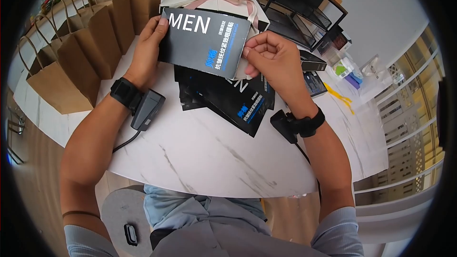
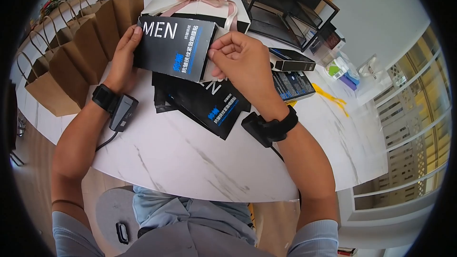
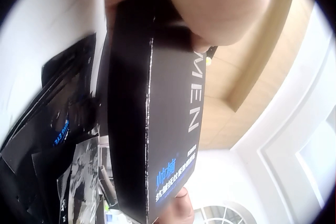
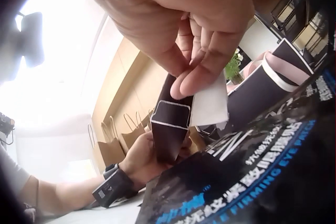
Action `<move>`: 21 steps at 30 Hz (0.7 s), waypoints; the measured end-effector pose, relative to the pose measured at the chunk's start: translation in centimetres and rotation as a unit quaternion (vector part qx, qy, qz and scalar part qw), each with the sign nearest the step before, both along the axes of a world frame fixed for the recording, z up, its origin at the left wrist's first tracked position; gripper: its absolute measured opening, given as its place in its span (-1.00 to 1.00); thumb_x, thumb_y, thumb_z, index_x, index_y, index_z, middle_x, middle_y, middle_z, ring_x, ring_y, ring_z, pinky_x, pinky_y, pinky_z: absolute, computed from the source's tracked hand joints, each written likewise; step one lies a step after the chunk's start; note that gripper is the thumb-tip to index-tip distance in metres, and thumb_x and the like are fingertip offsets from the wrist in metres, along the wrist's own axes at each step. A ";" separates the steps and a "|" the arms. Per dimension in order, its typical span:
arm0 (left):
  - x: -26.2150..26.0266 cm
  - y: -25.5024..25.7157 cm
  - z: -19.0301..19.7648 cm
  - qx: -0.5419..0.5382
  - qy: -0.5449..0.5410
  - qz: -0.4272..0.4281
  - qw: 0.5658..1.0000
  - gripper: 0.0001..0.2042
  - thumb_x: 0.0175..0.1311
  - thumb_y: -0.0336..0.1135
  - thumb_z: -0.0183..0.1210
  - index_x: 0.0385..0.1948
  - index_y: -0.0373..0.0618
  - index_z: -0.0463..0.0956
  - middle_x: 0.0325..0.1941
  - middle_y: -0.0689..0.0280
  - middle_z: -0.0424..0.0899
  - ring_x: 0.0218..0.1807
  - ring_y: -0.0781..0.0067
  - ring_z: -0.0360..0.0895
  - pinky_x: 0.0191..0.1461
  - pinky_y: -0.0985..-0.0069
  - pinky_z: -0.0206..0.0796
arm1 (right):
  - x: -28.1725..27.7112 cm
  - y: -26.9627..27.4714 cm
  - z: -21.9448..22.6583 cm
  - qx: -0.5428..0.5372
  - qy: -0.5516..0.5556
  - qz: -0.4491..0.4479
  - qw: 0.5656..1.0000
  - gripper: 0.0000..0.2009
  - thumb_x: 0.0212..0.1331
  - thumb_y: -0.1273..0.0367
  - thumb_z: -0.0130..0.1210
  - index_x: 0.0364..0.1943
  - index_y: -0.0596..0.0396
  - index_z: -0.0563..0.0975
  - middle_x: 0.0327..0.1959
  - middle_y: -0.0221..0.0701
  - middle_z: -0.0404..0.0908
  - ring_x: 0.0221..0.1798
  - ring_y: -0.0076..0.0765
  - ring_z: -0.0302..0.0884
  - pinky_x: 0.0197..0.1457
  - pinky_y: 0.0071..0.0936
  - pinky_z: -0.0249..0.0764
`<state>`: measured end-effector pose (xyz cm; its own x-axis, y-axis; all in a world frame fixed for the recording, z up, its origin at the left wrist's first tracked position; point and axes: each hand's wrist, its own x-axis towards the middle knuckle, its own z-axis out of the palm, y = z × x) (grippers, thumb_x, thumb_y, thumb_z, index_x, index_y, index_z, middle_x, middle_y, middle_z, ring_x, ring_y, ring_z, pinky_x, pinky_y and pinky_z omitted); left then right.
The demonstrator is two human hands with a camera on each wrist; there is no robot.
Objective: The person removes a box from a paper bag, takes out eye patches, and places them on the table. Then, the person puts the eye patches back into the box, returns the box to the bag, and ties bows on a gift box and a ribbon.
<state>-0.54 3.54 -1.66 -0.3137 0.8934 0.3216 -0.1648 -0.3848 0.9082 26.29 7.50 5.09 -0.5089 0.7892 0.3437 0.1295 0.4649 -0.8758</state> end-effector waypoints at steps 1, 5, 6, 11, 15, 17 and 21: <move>0.1 -0.1 0.0 -0.003 0.000 0.000 1.000 -0.63 0.57 -0.01 -0.04 0.12 -0.08 0.46 -0.01 0.45 0.56 0.04 0.67 0.42 0.17 0.63 0.22 | 0.2 -0.2 -0.1 -0.003 0.000 0.000 1.000 -0.89 0.25 0.51 0.21 -0.22 0.28 0.58 -0.45 -0.37 0.66 -0.50 -0.58 0.64 -0.44 -0.67 0.56; -0.2 -0.2 0.1 -0.010 -0.007 0.055 0.998 -0.62 0.57 0.00 -0.04 0.14 -0.08 0.45 0.02 0.46 0.55 0.05 0.66 0.41 0.20 0.62 0.22 | 2.2 0.7 -0.5 0.022 -0.037 -0.060 0.997 -0.90 0.23 0.48 0.23 -0.25 0.23 0.60 -0.48 -0.42 0.65 -0.57 -0.65 0.51 -0.47 -0.68 0.46; -0.1 0.0 0.1 -0.008 -0.006 0.082 0.997 -0.62 0.57 0.00 -0.04 0.14 -0.07 0.45 0.03 0.46 0.55 0.06 0.66 0.41 0.21 0.60 0.21 | 2.8 0.9 -0.5 0.077 -0.128 -0.040 0.988 -0.83 0.24 0.42 0.24 -0.19 0.25 0.60 -0.48 -0.41 0.65 -0.53 -0.63 0.53 -0.42 -0.63 0.46; -0.5 0.1 0.0 -0.009 -0.004 0.084 0.996 -0.66 0.57 0.00 -0.06 0.11 -0.01 0.47 -0.03 0.49 0.57 -0.01 0.68 0.48 0.10 0.57 0.34 | 3.1 -1.4 -1.6 0.362 -0.419 -0.003 0.833 -0.45 0.08 0.08 0.39 -0.02 0.26 0.56 -0.14 -0.17 0.65 -0.12 -0.13 0.65 -0.05 -0.24 0.53; -0.3 -0.2 0.2 -0.026 -0.014 0.086 0.996 -0.63 0.57 0.00 -0.06 0.13 -0.04 0.44 0.01 0.45 0.55 0.05 0.63 0.45 0.18 0.50 0.31 | 2.9 -1.0 -1.8 0.217 -0.391 0.022 0.894 -0.31 -0.06 0.06 0.48 0.07 0.25 0.49 -0.02 -0.11 0.61 0.08 -0.05 0.60 0.12 -0.23 0.51; -0.2 -0.3 0.4 -0.027 -0.020 0.077 0.996 -0.61 0.57 0.01 -0.06 0.16 -0.07 0.43 0.05 0.42 0.54 0.09 0.59 0.42 0.22 0.49 0.28 | 3.3 -0.3 -2.1 0.195 -0.340 0.022 0.920 -0.32 -0.11 0.13 0.53 0.05 0.25 0.49 -0.02 -0.10 0.61 0.08 -0.02 0.60 0.14 -0.25 0.51; -0.3 -0.3 0.4 -0.028 -0.021 0.093 0.995 -0.62 0.58 0.01 -0.09 0.15 -0.07 0.42 0.04 0.41 0.54 0.08 0.59 0.42 0.20 0.48 0.30 | 4.3 -0.2 -2.2 0.183 -0.297 -0.027 0.937 -0.38 -0.11 0.21 0.54 -0.02 0.24 0.47 -0.03 -0.10 0.61 0.04 -0.04 0.61 0.11 -0.26 0.52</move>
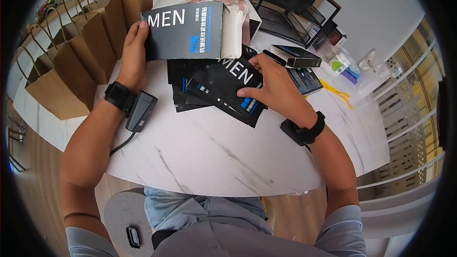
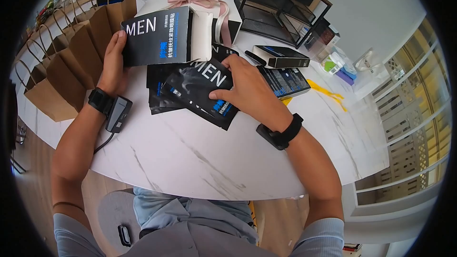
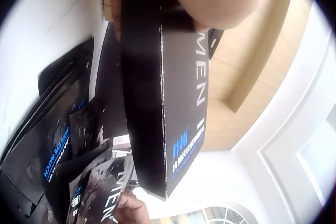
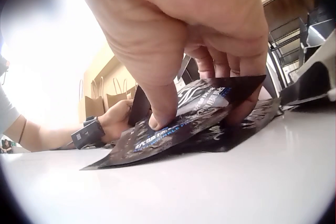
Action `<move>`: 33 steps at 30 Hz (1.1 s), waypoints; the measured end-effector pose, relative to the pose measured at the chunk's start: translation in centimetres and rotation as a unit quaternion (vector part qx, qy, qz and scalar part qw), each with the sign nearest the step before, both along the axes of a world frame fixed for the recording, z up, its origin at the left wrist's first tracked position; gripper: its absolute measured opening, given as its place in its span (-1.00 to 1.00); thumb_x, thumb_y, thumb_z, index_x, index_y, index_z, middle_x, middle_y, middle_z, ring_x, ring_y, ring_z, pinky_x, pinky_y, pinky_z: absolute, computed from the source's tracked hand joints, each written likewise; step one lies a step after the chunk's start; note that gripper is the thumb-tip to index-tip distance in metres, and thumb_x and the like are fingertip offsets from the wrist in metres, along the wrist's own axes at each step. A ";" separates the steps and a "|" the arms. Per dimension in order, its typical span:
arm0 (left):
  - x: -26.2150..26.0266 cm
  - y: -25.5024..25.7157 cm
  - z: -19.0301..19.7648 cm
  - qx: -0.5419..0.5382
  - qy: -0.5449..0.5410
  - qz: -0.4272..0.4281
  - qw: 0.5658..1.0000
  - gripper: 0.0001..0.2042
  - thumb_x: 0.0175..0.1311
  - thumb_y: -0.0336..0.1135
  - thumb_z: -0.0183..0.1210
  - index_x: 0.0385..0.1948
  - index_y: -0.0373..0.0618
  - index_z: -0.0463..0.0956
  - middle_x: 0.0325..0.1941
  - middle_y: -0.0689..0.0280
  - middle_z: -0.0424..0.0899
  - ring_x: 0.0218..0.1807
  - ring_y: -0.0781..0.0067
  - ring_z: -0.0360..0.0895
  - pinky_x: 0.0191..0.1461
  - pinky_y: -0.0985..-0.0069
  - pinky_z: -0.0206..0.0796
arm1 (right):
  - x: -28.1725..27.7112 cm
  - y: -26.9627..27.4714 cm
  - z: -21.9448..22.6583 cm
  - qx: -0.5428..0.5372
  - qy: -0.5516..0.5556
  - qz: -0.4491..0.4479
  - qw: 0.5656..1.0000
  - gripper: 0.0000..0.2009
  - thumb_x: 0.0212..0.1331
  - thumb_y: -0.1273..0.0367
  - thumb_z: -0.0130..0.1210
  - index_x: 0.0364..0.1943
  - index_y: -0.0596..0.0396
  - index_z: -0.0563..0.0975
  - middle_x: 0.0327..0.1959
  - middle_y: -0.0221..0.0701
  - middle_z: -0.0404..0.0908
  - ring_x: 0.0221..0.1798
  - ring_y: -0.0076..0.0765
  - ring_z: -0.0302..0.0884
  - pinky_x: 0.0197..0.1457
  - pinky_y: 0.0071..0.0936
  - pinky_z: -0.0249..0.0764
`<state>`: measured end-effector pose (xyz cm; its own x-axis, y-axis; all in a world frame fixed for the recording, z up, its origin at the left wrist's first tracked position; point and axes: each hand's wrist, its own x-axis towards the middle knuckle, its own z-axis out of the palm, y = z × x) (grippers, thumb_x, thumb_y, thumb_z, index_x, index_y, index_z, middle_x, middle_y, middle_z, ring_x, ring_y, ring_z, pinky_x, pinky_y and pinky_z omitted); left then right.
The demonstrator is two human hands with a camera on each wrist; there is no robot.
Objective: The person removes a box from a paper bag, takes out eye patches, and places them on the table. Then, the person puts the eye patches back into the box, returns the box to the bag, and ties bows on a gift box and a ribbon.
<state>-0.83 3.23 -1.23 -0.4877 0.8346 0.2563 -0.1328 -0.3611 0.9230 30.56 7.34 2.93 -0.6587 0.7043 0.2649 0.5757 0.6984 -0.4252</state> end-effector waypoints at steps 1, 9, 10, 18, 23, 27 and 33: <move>0.0 0.0 0.0 -0.005 0.002 0.003 1.000 -0.62 0.58 0.01 -0.09 0.14 -0.07 0.43 0.03 0.40 0.54 0.07 0.59 0.42 0.18 0.48 0.31 | 0.3 0.1 -0.3 0.024 0.017 0.006 1.000 -0.41 -0.07 0.24 0.51 -0.01 0.24 0.46 -0.06 -0.09 0.61 0.01 -0.03 0.60 0.06 -0.27 0.51; -0.3 0.0 -0.1 -0.002 -0.009 0.008 1.000 -0.63 0.57 0.03 -0.06 0.12 -0.02 0.44 -0.01 0.47 0.54 0.02 0.64 0.41 0.15 0.50 0.29 | 3.0 2.1 2.1 0.210 0.191 -0.120 0.951 -0.63 0.15 0.38 0.33 0.01 0.19 0.53 -0.20 -0.21 0.70 -0.17 -0.27 0.66 -0.05 -0.37 0.53; 0.0 -0.1 -0.2 -0.002 -0.013 -0.004 1.000 -0.62 0.57 0.02 -0.08 0.12 -0.08 0.43 -0.01 0.44 0.52 0.03 0.62 0.39 0.16 0.50 0.29 | 3.6 3.0 3.0 0.244 0.240 -0.125 0.931 -0.65 0.18 0.39 0.30 0.02 0.21 0.54 -0.20 -0.27 0.71 -0.17 -0.37 0.66 -0.04 -0.42 0.53; -1.0 0.8 -1.0 0.013 0.027 0.007 1.000 -0.64 0.56 0.02 -0.05 0.10 -0.01 0.46 -0.01 0.47 0.56 0.06 0.63 0.43 0.21 0.49 0.27 | 1.7 1.4 5.6 0.071 0.287 -0.020 0.955 -0.68 0.18 0.45 0.33 0.02 0.26 0.61 -0.22 -0.42 0.74 -0.18 -0.64 0.59 -0.09 -0.64 0.50; -0.4 0.6 -0.7 0.009 0.010 0.018 1.000 -0.65 0.57 0.02 -0.06 0.11 0.00 0.46 -0.01 0.48 0.56 0.06 0.64 0.43 0.20 0.50 0.27 | 1.8 0.8 6.3 0.043 0.213 -0.047 0.975 -0.69 0.16 0.46 0.32 0.00 0.25 0.63 -0.27 -0.41 0.74 -0.24 -0.63 0.59 -0.14 -0.62 0.50; -0.2 0.3 -0.5 0.008 0.003 0.001 1.000 -0.65 0.57 0.02 -0.06 0.11 0.00 0.46 -0.01 0.48 0.56 0.07 0.65 0.42 0.21 0.50 0.26 | 2.3 1.7 6.7 0.093 0.207 -0.043 0.973 -0.69 0.18 0.44 0.31 0.00 0.24 0.63 -0.26 -0.40 0.74 -0.24 -0.61 0.61 -0.12 -0.60 0.52; -0.3 0.5 -0.7 0.011 0.005 -0.001 1.000 -0.60 0.57 0.01 -0.06 0.16 -0.10 0.43 0.04 0.41 0.53 0.10 0.61 0.38 0.30 0.55 0.15 | 2.1 1.6 6.3 0.041 0.172 0.034 0.984 -0.71 0.17 0.45 0.30 -0.03 0.23 0.65 -0.24 -0.36 0.74 -0.22 -0.56 0.61 -0.07 -0.56 0.54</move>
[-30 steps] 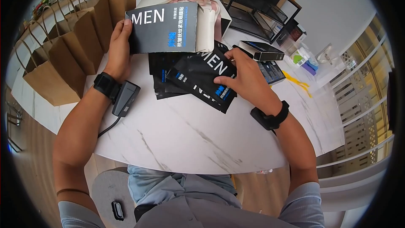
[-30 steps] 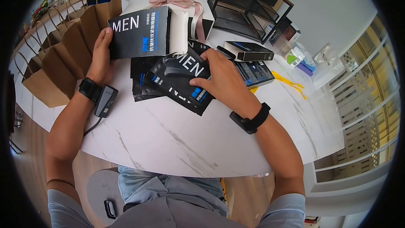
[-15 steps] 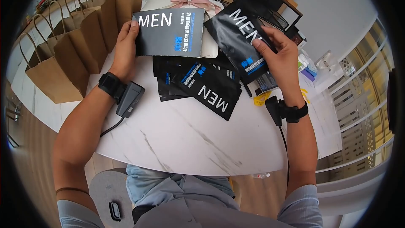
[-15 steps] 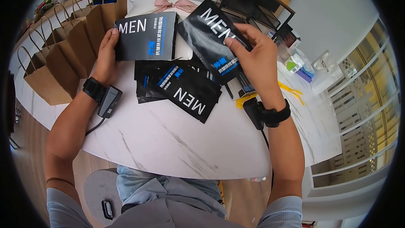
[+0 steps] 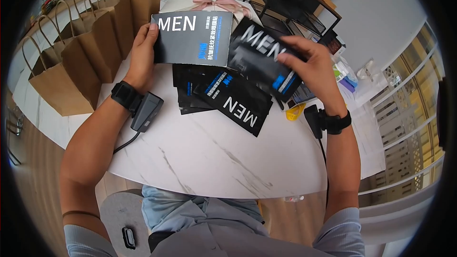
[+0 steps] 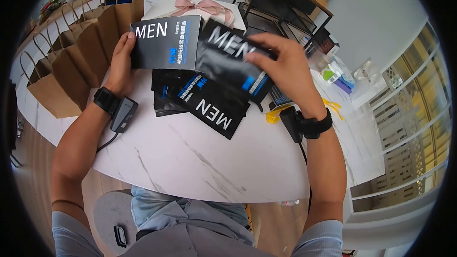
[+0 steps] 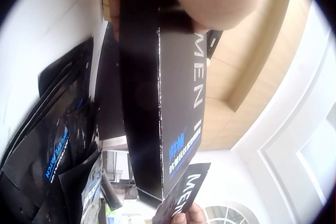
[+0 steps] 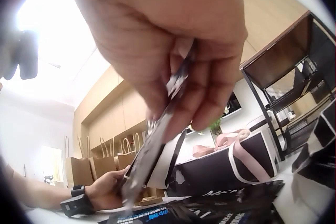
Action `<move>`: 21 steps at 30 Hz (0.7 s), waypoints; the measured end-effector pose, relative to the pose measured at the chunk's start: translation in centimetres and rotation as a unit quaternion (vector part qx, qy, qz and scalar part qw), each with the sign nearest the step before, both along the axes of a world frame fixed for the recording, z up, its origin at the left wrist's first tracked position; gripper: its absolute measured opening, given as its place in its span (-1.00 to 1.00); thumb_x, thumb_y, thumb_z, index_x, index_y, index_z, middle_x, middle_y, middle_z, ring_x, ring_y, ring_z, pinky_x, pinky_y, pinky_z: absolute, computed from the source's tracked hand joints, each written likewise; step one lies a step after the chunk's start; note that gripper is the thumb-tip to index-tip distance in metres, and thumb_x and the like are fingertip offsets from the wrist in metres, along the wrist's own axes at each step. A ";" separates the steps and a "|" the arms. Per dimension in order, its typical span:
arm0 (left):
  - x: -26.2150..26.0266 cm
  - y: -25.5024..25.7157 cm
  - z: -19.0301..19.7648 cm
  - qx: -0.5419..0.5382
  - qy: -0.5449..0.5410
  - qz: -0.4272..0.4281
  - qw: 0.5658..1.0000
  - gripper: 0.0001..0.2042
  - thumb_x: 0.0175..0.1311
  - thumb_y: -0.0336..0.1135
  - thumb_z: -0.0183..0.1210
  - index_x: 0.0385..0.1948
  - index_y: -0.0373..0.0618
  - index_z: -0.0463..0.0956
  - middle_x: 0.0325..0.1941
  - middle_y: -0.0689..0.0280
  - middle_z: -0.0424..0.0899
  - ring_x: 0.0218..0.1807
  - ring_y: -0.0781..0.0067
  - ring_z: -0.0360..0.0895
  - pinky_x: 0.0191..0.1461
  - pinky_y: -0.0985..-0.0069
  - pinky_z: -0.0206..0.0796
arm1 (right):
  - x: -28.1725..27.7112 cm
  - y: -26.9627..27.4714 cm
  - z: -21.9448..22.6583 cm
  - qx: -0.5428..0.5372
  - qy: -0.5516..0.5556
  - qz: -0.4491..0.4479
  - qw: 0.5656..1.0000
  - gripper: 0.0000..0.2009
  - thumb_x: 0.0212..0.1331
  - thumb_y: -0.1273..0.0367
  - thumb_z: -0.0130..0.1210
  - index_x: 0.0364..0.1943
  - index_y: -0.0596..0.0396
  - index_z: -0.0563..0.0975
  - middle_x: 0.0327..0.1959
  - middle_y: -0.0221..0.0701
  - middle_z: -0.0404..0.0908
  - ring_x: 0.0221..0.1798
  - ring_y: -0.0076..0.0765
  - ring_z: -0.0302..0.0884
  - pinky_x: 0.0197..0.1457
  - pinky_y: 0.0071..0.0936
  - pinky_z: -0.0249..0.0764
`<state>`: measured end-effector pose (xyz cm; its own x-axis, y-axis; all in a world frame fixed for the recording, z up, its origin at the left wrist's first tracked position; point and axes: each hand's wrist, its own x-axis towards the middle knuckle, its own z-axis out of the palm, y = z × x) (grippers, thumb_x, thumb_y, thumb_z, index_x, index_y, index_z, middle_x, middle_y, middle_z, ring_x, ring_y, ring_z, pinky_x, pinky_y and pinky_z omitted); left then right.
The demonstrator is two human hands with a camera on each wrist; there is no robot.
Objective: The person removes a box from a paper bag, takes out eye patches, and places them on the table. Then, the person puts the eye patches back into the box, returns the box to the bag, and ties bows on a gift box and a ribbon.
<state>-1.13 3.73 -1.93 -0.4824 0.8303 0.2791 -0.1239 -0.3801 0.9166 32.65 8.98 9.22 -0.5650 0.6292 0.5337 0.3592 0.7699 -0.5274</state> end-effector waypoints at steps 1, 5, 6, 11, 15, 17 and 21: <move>-0.2 0.2 -0.2 0.012 0.016 -0.003 1.000 -0.63 0.57 0.02 -0.06 0.13 -0.05 0.45 0.01 0.45 0.55 0.07 0.64 0.41 0.25 0.53 0.20 | -0.3 0.0 -0.1 -0.008 -0.036 0.041 0.998 -0.72 0.15 0.46 0.30 -0.04 0.25 0.65 -0.25 -0.35 0.74 -0.24 -0.55 0.60 -0.07 -0.55 0.53; 0.2 -0.1 0.2 0.011 0.016 -0.017 1.000 -0.65 0.57 0.01 -0.06 0.09 0.00 0.47 -0.03 0.50 0.57 0.04 0.68 0.44 0.21 0.53 0.26 | -1.4 0.4 0.9 -0.057 -0.106 0.017 0.993 -0.72 0.12 0.45 0.31 -0.07 0.28 0.65 -0.29 -0.30 0.73 -0.28 -0.50 0.60 -0.08 -0.50 0.52; 0.2 0.1 0.1 0.011 0.017 -0.017 1.000 -0.65 0.57 0.01 -0.06 0.09 0.00 0.47 -0.03 0.50 0.57 0.04 0.68 0.44 0.21 0.53 0.26 | -1.5 0.6 1.1 -0.050 -0.110 0.021 0.992 -0.71 0.12 0.43 0.30 -0.08 0.29 0.65 -0.30 -0.31 0.73 -0.29 -0.49 0.60 -0.09 -0.49 0.52; -0.3 0.4 -0.3 0.007 0.045 0.011 0.999 -0.64 0.57 0.02 -0.06 0.12 -0.01 0.46 -0.02 0.50 0.57 0.05 0.69 0.44 0.18 0.55 0.28 | -1.5 1.5 1.1 -0.045 -0.115 0.045 0.991 -0.70 0.11 0.43 0.31 -0.08 0.29 0.66 -0.31 -0.31 0.73 -0.28 -0.48 0.60 -0.09 -0.49 0.52; -0.2 0.0 0.0 0.006 0.025 -0.005 1.000 -0.63 0.56 0.03 -0.05 0.13 -0.02 0.45 -0.01 0.50 0.57 0.04 0.69 0.45 0.16 0.55 0.29 | -1.0 1.1 1.9 -0.064 -0.163 -0.015 0.984 -0.68 0.15 0.46 0.32 0.01 0.24 0.66 -0.20 -0.42 0.74 -0.15 -0.58 0.63 0.05 -0.57 0.54; -0.1 -0.2 0.2 -0.001 0.016 -0.010 1.000 -0.60 0.56 0.02 -0.05 0.15 -0.10 0.44 0.02 0.43 0.54 0.09 0.61 0.38 0.26 0.58 0.15 | -1.2 0.8 2.0 -0.073 -0.161 -0.017 0.984 -0.68 0.15 0.47 0.32 0.00 0.25 0.65 -0.19 -0.41 0.74 -0.14 -0.57 0.63 0.05 -0.56 0.54; 0.0 0.1 0.0 -0.004 0.041 -0.025 0.999 -0.59 0.56 0.03 -0.05 0.15 -0.10 0.45 0.03 0.42 0.55 0.10 0.61 0.39 0.26 0.59 0.15 | -1.7 0.9 1.8 -0.061 -0.158 0.028 0.985 -0.67 0.14 0.44 0.34 0.00 0.24 0.66 -0.19 -0.40 0.75 -0.13 -0.57 0.63 0.06 -0.55 0.54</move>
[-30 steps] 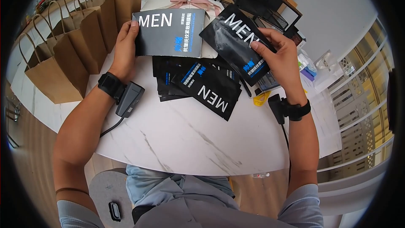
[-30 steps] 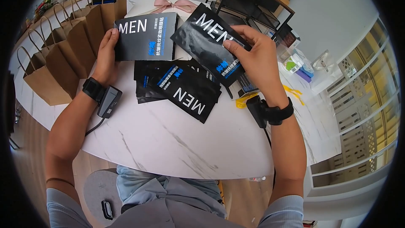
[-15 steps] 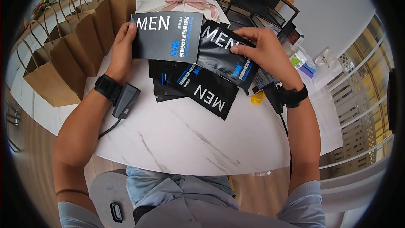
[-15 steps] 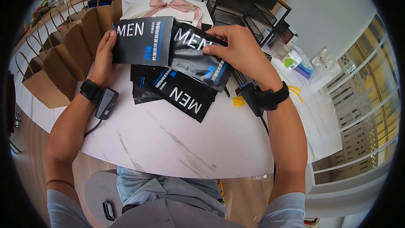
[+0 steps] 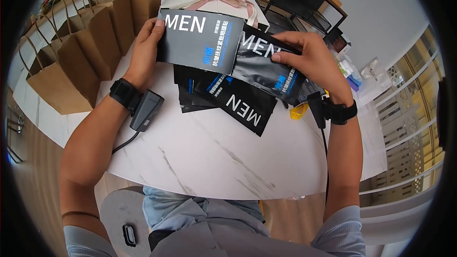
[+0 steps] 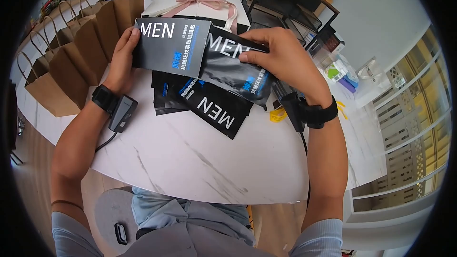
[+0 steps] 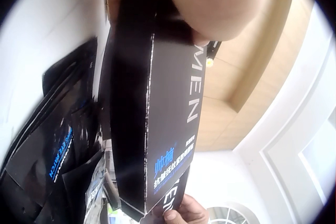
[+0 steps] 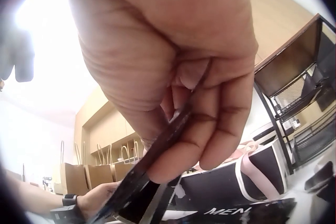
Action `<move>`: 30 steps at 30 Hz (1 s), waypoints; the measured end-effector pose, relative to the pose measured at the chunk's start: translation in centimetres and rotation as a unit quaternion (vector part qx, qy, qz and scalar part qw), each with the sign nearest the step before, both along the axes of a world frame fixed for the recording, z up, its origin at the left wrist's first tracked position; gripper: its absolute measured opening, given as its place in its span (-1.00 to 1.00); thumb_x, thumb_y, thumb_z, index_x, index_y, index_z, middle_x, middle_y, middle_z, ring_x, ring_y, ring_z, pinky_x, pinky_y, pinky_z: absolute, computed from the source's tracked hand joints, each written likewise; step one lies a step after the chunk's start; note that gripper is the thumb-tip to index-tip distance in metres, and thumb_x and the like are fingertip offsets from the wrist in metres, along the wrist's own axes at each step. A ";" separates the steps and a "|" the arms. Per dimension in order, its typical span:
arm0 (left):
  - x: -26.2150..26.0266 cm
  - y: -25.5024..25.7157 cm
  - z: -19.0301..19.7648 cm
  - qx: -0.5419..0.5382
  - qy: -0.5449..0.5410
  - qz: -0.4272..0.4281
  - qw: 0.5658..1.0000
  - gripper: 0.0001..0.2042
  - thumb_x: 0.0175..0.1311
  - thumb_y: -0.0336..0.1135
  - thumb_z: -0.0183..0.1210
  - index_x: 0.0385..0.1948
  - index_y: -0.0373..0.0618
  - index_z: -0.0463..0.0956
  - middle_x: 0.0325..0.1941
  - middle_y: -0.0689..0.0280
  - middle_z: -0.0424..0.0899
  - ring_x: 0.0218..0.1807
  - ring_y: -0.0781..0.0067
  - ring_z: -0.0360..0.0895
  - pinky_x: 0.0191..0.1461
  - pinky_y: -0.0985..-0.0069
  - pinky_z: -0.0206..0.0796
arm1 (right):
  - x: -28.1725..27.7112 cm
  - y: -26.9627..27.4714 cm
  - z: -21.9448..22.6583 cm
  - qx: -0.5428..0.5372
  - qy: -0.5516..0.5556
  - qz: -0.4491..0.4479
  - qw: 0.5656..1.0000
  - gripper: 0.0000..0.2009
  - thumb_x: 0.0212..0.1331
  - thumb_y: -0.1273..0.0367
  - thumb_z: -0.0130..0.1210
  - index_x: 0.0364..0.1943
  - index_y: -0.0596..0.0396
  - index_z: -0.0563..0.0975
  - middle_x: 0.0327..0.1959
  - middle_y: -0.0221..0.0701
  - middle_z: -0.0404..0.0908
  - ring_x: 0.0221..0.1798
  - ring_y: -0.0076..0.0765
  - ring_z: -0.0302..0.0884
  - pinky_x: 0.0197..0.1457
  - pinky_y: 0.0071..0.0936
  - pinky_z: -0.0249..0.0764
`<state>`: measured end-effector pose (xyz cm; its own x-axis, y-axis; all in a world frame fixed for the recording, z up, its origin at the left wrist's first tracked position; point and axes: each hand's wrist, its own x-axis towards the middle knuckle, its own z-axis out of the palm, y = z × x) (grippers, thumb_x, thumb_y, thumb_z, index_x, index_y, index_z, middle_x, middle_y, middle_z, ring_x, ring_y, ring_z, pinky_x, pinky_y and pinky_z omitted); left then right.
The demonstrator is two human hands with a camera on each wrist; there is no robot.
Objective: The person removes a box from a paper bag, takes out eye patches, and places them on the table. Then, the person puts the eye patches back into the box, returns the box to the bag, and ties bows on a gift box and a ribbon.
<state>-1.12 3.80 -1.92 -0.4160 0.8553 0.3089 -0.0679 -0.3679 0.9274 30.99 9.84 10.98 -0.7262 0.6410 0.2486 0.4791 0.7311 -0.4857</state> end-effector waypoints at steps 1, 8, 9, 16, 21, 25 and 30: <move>0.0 0.1 -0.1 0.003 0.003 -0.013 1.000 -0.58 0.56 0.03 -0.05 0.15 -0.10 0.45 0.03 0.41 0.55 0.11 0.61 0.38 0.27 0.59 0.15 | -0.3 0.0 -0.1 0.012 0.002 0.020 1.000 -0.67 0.13 0.43 0.35 -0.01 0.24 0.66 -0.20 -0.40 0.75 -0.13 -0.57 0.63 0.06 -0.55 0.53; -0.2 0.2 -0.4 0.018 0.014 -0.016 1.000 -0.56 0.56 0.05 -0.05 0.16 -0.13 0.45 0.04 0.39 0.55 0.14 0.60 0.37 0.28 0.58 0.14 | -2.3 1.0 -2.1 0.012 0.168 -0.015 0.986 -0.66 0.18 0.25 0.35 -0.06 0.16 0.60 -0.49 -0.50 0.60 -0.39 -0.60 0.53 -0.31 -0.65 0.38; -0.3 0.1 -0.4 0.018 0.012 -0.009 1.000 -0.56 0.56 0.05 -0.05 0.16 -0.13 0.45 0.04 0.39 0.55 0.14 0.60 0.37 0.28 0.58 0.14 | -1.8 1.2 -1.7 0.011 0.166 -0.008 0.986 -0.66 0.18 0.25 0.35 -0.06 0.16 0.60 -0.49 -0.50 0.60 -0.39 -0.60 0.53 -0.31 -0.65 0.38; 0.3 -0.3 0.1 0.003 -0.027 -0.012 1.000 -0.58 0.56 0.03 -0.05 0.14 -0.13 0.45 0.01 0.42 0.54 0.10 0.63 0.37 0.27 0.58 0.13 | -2.4 0.5 -2.9 -0.243 0.258 0.029 0.935 -0.74 0.33 0.43 0.20 0.02 0.28 0.53 -0.22 -0.33 0.69 -0.19 -0.46 0.73 -0.10 -0.59 0.68; 0.0 0.0 -0.1 0.002 -0.010 -0.037 0.999 -0.61 0.57 0.01 -0.05 0.12 -0.10 0.47 0.02 0.44 0.54 0.13 0.65 0.34 0.31 0.58 0.08 | -4.1 -0.3 -5.1 -0.185 0.256 0.069 0.946 -0.81 0.32 0.52 0.13 -0.05 0.35 0.56 -0.23 -0.25 0.69 -0.18 -0.38 0.75 -0.09 -0.53 0.68; 0.0 -0.1 -0.3 -0.003 -0.036 -0.018 0.999 -0.65 0.58 -0.02 -0.05 0.11 -0.05 0.48 0.00 0.48 0.57 0.08 0.67 0.42 0.25 0.58 0.20 | -1.6 -0.3 -4.5 -0.129 0.234 -0.018 0.963 -0.86 0.30 0.52 0.10 -0.13 0.28 0.60 -0.27 -0.33 0.69 -0.34 -0.53 0.67 -0.25 -0.60 0.60; -0.5 0.0 -0.2 -0.012 -0.067 -0.012 0.998 -0.64 0.57 -0.02 -0.04 0.11 -0.07 0.47 0.01 0.46 0.55 0.06 0.64 0.42 0.20 0.55 0.25 | -0.5 -3.4 -5.9 0.199 -0.113 -0.024 0.973 -0.48 0.07 0.05 0.36 -0.14 0.27 0.57 -0.29 -0.17 0.65 -0.18 -0.11 0.65 -0.15 -0.30 0.56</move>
